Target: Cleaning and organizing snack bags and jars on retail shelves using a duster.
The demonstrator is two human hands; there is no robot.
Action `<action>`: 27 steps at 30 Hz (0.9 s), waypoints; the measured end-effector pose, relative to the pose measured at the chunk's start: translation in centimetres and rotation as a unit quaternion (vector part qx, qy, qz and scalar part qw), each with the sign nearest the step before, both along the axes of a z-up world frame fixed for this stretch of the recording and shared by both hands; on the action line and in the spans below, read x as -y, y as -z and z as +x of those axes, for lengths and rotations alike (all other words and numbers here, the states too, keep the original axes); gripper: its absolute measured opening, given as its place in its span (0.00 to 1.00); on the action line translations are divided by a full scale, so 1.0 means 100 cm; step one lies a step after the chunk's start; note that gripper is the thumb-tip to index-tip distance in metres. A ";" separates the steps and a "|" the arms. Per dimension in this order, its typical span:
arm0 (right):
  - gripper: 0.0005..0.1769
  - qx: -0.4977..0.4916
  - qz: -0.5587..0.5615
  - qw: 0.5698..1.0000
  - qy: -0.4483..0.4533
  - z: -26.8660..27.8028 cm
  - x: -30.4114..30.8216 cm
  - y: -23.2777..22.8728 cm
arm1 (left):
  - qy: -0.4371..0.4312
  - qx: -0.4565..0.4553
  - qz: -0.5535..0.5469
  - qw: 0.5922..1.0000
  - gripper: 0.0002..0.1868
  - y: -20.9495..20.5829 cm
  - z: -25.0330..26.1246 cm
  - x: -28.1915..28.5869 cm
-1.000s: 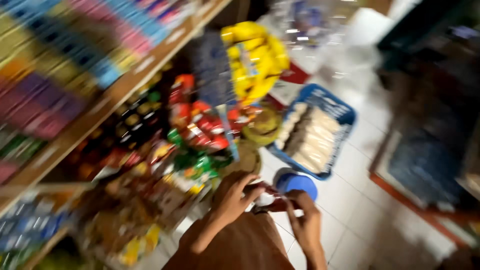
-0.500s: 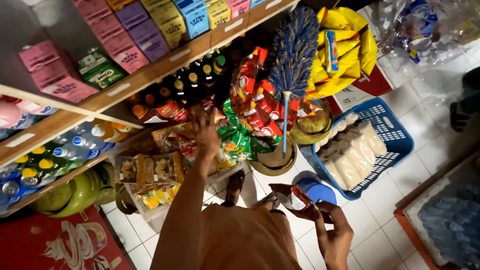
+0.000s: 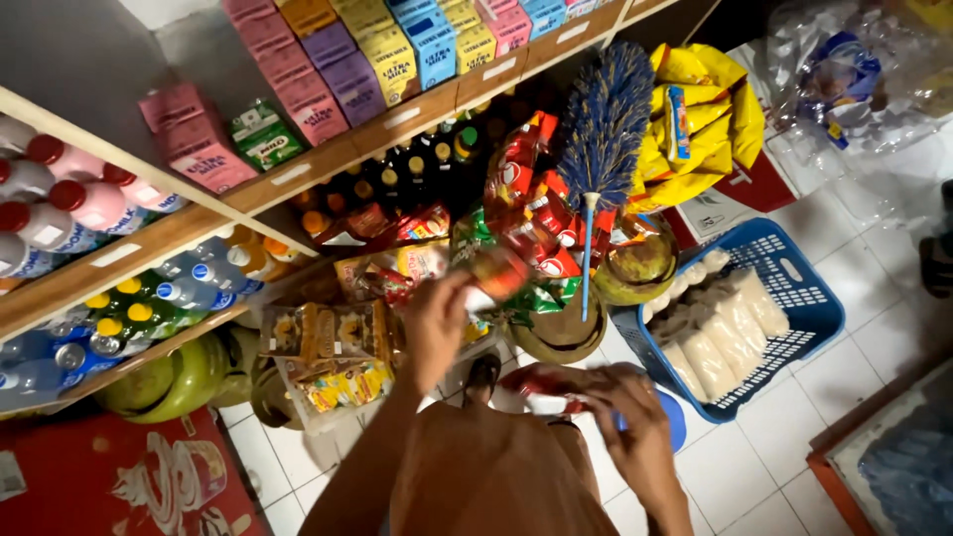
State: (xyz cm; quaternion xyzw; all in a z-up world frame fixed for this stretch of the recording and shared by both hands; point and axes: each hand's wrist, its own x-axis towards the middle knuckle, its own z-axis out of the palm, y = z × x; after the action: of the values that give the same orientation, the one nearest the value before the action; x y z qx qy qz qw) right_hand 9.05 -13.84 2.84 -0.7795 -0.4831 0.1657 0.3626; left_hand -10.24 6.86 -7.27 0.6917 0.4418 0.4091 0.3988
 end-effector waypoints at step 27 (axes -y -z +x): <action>0.10 0.069 0.040 0.996 0.046 0.029 0.049 0.022 | -0.093 -0.498 0.053 0.861 0.21 0.163 -0.078 -0.175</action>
State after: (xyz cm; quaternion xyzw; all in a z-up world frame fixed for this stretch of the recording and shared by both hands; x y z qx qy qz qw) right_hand 11.98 -18.76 0.60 -0.7952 -0.4772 0.0751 0.3665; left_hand -18.00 24.32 -23.54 0.7791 0.6212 0.0682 0.0492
